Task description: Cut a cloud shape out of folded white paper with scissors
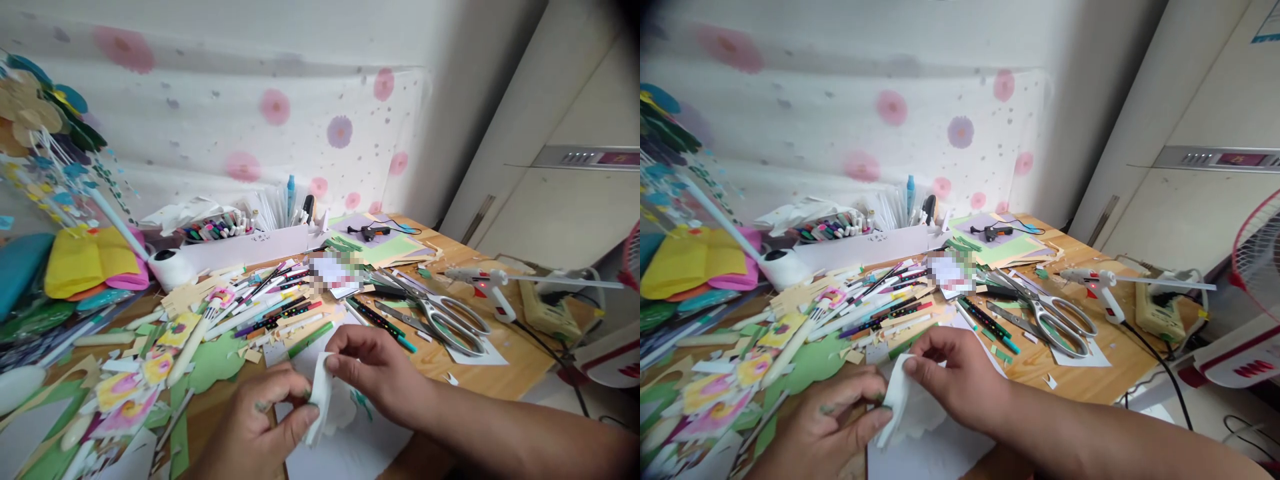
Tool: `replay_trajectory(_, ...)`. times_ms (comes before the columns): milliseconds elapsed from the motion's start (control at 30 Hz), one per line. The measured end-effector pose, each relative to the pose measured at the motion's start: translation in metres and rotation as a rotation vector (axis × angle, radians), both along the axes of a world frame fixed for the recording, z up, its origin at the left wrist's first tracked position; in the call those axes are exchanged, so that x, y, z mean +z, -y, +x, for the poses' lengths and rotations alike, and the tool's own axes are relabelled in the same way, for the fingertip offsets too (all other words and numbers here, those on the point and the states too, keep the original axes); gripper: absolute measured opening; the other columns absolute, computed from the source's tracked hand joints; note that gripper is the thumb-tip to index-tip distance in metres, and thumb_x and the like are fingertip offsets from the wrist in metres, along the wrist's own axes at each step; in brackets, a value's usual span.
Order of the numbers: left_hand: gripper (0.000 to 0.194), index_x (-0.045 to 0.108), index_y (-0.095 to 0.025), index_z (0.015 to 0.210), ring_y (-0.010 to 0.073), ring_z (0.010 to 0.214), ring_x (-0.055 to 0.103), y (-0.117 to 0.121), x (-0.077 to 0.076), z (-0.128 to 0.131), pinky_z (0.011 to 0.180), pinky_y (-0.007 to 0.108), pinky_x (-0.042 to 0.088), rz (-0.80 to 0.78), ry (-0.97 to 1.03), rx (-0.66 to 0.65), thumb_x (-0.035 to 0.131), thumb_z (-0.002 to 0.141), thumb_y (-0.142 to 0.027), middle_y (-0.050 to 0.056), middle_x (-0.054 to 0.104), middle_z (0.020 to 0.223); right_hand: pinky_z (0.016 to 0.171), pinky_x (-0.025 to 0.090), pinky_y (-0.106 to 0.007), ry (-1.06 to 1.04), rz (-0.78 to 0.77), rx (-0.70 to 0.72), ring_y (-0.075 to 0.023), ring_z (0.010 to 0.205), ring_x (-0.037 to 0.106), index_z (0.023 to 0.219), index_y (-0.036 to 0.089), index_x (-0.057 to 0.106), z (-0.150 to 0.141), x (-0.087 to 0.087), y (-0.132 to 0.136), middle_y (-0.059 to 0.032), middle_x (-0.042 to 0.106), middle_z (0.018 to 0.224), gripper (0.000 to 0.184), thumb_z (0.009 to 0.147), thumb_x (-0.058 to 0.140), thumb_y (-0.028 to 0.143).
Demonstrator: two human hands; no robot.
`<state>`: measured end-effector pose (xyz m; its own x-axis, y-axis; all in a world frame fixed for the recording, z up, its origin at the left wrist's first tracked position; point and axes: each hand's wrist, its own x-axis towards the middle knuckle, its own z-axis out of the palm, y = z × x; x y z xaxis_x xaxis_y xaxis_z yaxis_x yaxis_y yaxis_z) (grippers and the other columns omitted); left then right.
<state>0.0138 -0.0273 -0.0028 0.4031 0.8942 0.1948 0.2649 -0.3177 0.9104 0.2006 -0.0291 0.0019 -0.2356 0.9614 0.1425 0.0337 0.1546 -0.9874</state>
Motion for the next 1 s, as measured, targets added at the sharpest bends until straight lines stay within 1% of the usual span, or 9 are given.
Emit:
replay_trajectory(67, 0.010, 0.067, -0.023, 0.063, 0.0139, 0.058, 0.050, -0.001, 0.001, -0.001, 0.057, 0.024, 0.039, -0.033, 0.014, -0.034, 0.066, 0.073, -0.022, -0.002, 0.054, 0.061, 0.060, 0.041, -0.026, -0.142, -0.132, 0.020, -0.0105, 0.059, 0.049, 0.068, 0.015, 0.057, -0.002, -0.001, -0.003, 0.0012, 0.055, 0.064, 0.030, 0.074, 0.069, 0.041)
replay_trajectory(167, 0.010, 0.069, -0.024, 0.067, 0.0168, 0.067, 0.055, -0.003, 0.002, -0.002, 0.062, 0.026, 0.042, -0.085, 0.041, -0.082, 0.064, 0.076, -0.025, 0.000, 0.057, 0.070, 0.060, 0.041, -0.025, -0.234, -0.228, 0.005, -0.0098, 0.057, 0.051, 0.065, 0.015, 0.056, -0.005, -0.001, -0.005, 0.0025, 0.056, 0.060, 0.035, 0.066, 0.076, 0.043)
replay_trajectory(267, 0.009, 0.071, -0.025, 0.068, 0.0188, 0.076, 0.057, -0.004, 0.003, -0.003, 0.067, 0.028, 0.043, -0.063, 0.068, -0.081, 0.066, 0.076, -0.025, 0.002, 0.057, 0.079, 0.057, 0.042, -0.024, -0.308, -0.247, -0.023, -0.0090, 0.054, 0.051, 0.066, 0.016, 0.054, -0.008, 0.000, -0.004, 0.0048, 0.055, 0.057, 0.030, 0.063, 0.078, 0.034)
replay_trajectory(400, 0.008, 0.070, -0.023, 0.068, 0.0176, 0.072, 0.056, 0.000, 0.005, -0.002, 0.064, 0.027, 0.044, -0.092, 0.107, -0.085, 0.067, 0.075, -0.025, 0.002, 0.057, 0.074, 0.056, 0.041, -0.023, -0.367, -0.215, -0.013, -0.0085, 0.053, 0.050, 0.066, 0.016, 0.056, -0.011, 0.001, 0.000, 0.0053, 0.056, 0.057, 0.016, 0.065, 0.071, 0.020)
replay_trajectory(533, 0.004, 0.067, -0.023, 0.076, 0.0142, 0.064, 0.055, 0.002, 0.002, 0.000, 0.059, 0.024, 0.044, -0.320, 0.243, -0.016, 0.069, 0.075, -0.026, -0.001, 0.061, 0.069, 0.061, 0.042, -0.025, -0.304, -0.300, 0.023, -0.0096, 0.057, 0.053, 0.068, 0.013, 0.065, -0.013, 0.000, 0.003, 0.0013, 0.062, 0.061, 0.006, 0.062, 0.064, 0.015)
replay_trajectory(633, 0.010, 0.062, -0.023, 0.078, 0.0127, 0.066, 0.056, 0.001, -0.003, 0.000, 0.061, 0.022, 0.044, -0.342, 0.359, 0.078, 0.071, 0.074, -0.025, -0.004, 0.062, 0.069, 0.062, 0.041, -0.025, -0.297, -0.358, 0.080, -0.0098, 0.058, 0.054, 0.068, 0.013, 0.066, -0.015, -0.001, 0.005, 0.0018, 0.063, 0.061, 0.012, 0.057, 0.064, 0.011)
replay_trajectory(733, 0.017, 0.059, -0.025, 0.084, 0.0112, 0.072, 0.055, 0.000, -0.009, 0.000, 0.066, 0.021, 0.044, -0.290, 0.439, 0.165, 0.073, 0.073, -0.022, -0.005, 0.061, 0.074, 0.057, 0.038, -0.022, -0.281, -0.351, 0.097, -0.0079, 0.054, 0.050, 0.067, 0.014, 0.063, -0.019, -0.004, 0.007, 0.0046, 0.058, 0.058, 0.011, 0.058, 0.070, 0.014)
replay_trajectory(833, 0.019, 0.059, -0.025, 0.087, 0.0099, 0.075, 0.055, 0.001, -0.010, 0.001, 0.069, 0.019, 0.043, -0.268, 0.466, 0.199, 0.072, 0.075, -0.023, -0.006, 0.060, 0.077, 0.053, 0.035, -0.022, -0.250, -0.338, 0.095, -0.0075, 0.052, 0.046, 0.066, 0.015, 0.061, -0.023, -0.006, 0.009, 0.0051, 0.056, 0.058, 0.018, 0.062, 0.075, 0.025)
replay_trajectory(1000, 0.016, 0.059, -0.024, 0.086, 0.0087, 0.071, 0.053, 0.003, -0.008, 0.004, 0.066, 0.018, 0.042, -0.277, 0.522, 0.207, 0.071, 0.076, -0.023, -0.006, 0.059, 0.075, 0.065, 0.040, -0.026, -0.188, -0.193, 0.012, -0.0114, 0.066, 0.051, 0.064, 0.016, 0.063, -0.025, -0.005, 0.010, 0.0025, 0.057, 0.068, 0.016, 0.064, 0.075, 0.027)
